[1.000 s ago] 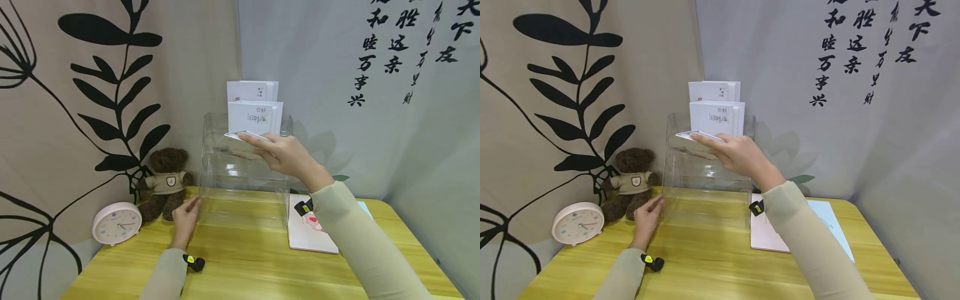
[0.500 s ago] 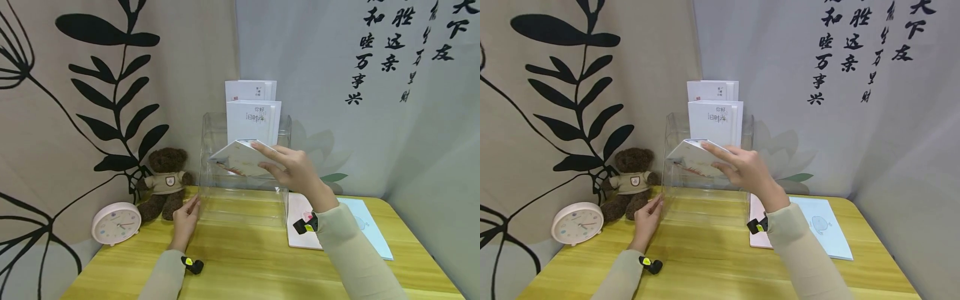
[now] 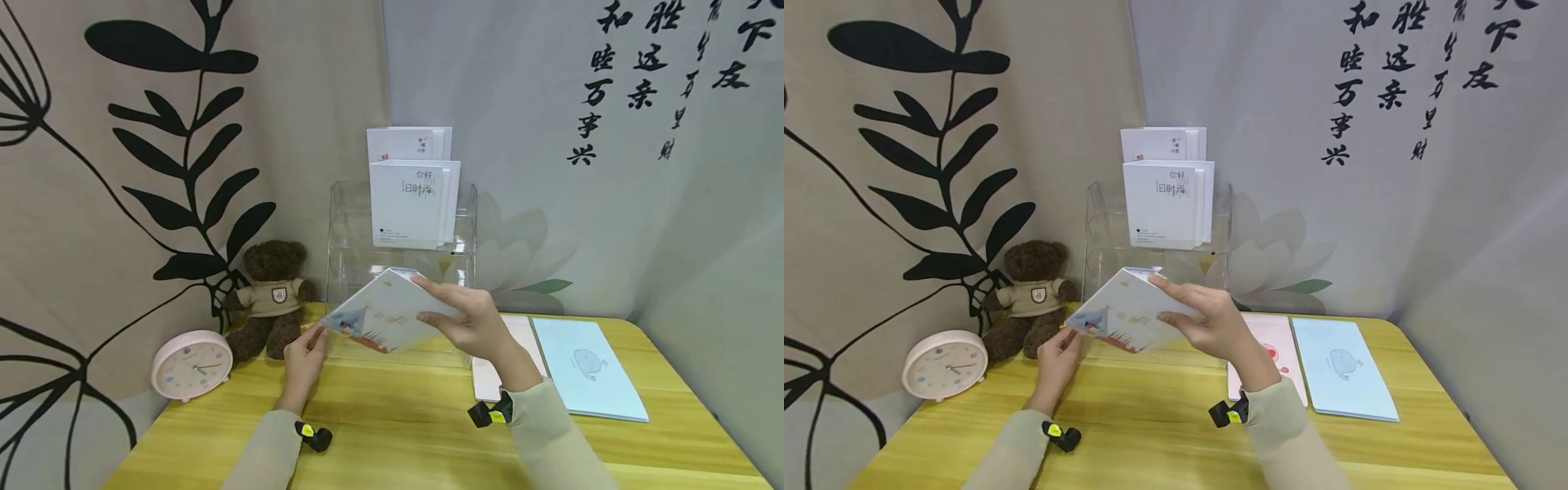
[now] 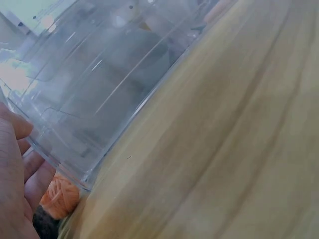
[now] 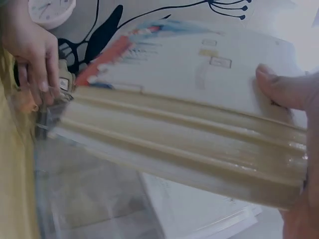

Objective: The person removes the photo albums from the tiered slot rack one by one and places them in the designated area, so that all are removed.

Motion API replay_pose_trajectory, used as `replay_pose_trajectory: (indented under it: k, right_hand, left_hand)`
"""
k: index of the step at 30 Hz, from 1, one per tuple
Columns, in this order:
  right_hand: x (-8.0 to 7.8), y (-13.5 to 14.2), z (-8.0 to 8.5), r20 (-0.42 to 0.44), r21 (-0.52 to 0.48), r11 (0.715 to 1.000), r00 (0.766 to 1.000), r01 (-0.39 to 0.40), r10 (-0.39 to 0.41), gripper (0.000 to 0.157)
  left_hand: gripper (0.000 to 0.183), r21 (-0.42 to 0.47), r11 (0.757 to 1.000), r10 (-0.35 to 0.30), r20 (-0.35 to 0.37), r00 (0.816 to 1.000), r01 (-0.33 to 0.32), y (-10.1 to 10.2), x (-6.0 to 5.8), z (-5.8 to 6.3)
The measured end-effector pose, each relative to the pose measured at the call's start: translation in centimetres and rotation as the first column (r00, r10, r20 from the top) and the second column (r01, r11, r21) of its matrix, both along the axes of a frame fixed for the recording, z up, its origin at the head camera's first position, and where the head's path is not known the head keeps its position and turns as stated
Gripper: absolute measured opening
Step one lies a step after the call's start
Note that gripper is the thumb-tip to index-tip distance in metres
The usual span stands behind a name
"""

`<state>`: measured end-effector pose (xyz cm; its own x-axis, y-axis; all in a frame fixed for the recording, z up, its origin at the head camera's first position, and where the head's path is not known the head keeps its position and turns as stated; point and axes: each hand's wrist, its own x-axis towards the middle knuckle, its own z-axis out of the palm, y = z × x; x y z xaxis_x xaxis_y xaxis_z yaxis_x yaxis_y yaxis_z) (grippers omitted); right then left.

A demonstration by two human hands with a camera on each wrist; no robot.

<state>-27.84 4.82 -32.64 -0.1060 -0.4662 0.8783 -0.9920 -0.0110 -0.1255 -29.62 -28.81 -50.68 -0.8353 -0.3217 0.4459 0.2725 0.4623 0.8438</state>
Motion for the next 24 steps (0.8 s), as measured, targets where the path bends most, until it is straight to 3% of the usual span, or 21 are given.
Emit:
replay_pose_trajectory:
  k: [3, 6, 9, 13, 20, 24]
  right_hand:
    - [0.1, 0.1, -1.5, 0.121, 0.023, 0.996, 0.989, -0.088, 0.085, 0.073]
    - [0.2, 0.2, -2.9, 0.274, 0.089, 0.982, 0.952, -0.166, 0.136, 0.067]
    - [0.3, 0.3, -3.7, 0.425, 0.195, 0.955, 0.897, -0.223, 0.123, 0.06]
    - [0.4, 0.4, -4.5, 0.523, 0.309, 0.913, 0.849, -0.266, 0.07, 0.053]
    - [0.0, 0.2, -5.1, 0.513, 0.404, 0.885, 0.859, -0.232, -0.009, 0.051]
    - [-0.2, 0.1, -5.7, 0.48, 0.504, 0.851, 0.867, -0.148, -0.134, 0.051]
  left_hand:
    - [0.035, 0.018, 1.0, -0.008, -0.001, 1.0, 0.008, 0.1, -0.1, -0.1]
    - [0.034, 0.027, 1.0, -0.014, -0.014, 1.0, 0.014, 0.2, -0.1, 0.0]
    - [0.034, 0.008, 1.0, 0.002, -0.048, 0.999, -0.002, -0.1, -0.3, 0.1]
    - [0.033, -0.018, 1.0, 0.016, -0.061, 0.998, -0.017, -0.3, -0.3, 0.2]
    - [0.034, -0.006, 1.0, 0.01, -0.02, 1.0, -0.01, -0.4, -0.3, 0.1]
    - [0.034, 0.001, 1.0, 0.008, -0.013, 1.0, -0.008, -0.2, -0.3, -0.1]
